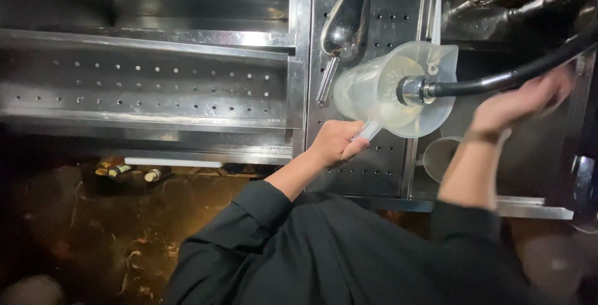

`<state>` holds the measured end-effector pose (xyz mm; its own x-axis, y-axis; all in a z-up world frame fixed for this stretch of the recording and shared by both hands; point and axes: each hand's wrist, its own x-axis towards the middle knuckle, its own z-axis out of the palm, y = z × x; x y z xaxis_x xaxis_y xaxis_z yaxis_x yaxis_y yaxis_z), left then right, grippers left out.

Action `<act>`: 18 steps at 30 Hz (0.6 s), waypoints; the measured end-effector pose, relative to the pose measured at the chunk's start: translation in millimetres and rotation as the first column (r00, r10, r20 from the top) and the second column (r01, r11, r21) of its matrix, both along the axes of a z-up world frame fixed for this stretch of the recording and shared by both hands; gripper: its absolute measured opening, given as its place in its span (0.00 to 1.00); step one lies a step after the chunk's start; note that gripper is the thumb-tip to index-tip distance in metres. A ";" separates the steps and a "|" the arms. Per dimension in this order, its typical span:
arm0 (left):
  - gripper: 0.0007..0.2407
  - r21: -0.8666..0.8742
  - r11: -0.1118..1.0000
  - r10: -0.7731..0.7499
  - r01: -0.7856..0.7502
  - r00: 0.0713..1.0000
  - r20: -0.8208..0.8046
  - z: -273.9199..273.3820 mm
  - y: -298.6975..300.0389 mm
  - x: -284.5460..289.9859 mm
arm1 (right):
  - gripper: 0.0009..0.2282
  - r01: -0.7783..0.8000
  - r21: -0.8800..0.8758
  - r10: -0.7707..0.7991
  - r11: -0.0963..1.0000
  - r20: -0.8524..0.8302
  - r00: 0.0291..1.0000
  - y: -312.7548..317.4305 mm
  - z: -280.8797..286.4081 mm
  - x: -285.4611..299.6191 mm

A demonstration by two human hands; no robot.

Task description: Cleaning a stainless steel ice bin by removing the bottom plate, wiping the interior surfaces, and rinsing it with water from a pitcher.

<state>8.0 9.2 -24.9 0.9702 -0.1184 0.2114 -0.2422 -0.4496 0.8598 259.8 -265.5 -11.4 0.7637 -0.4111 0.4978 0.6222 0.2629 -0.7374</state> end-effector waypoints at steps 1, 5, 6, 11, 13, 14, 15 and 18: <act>0.19 0.012 1.000 0.010 -0.010 0.999 -0.034 1.9 -1.9 0.2 | 0.08 0.109 -0.106 -0.108 0.988 0.010 0.994 11.4 -0.3 -31.0; 0.21 0.060 0.998 0.037 -0.037 0.999 0.000 5.2 -6.0 1.6 | 0.12 -0.074 -0.285 0.133 0.956 0.193 0.972 50.4 22.5 -86.0; 0.21 0.057 0.998 0.026 -0.026 1.000 0.001 11.2 -6.9 0.6 | 0.12 -0.064 -0.288 0.124 0.955 0.195 0.973 58.9 41.3 -89.5; 0.16 0.051 0.994 0.093 -0.096 0.994 0.055 -15.6 -6.2 -0.2 | 0.21 -0.277 -0.305 0.262 0.911 -0.091 0.961 60.8 72.4 -61.4; 0.19 0.050 0.995 0.083 -0.081 0.996 -0.028 -0.6 0.3 4.4 | 0.19 -0.419 -0.253 0.393 0.872 -0.148 0.908 41.7 86.5 -54.6; 0.23 0.024 0.998 0.060 -0.057 0.990 -0.127 5.8 -5.0 0.3 | 0.18 -0.547 -0.209 0.506 0.811 -0.219 0.834 24.5 93.6 -57.0; 0.23 0.017 0.998 0.061 -0.059 0.988 -0.140 9.6 -4.3 -3.7 | 0.18 -0.551 -0.209 0.506 0.808 -0.233 0.831 25.5 103.5 -64.4; 0.23 -0.083 0.995 0.047 -0.057 0.992 -0.116 11.0 -0.8 -2.5 | 0.15 -0.541 -0.334 0.493 0.772 -0.223 0.841 22.9 122.8 -83.6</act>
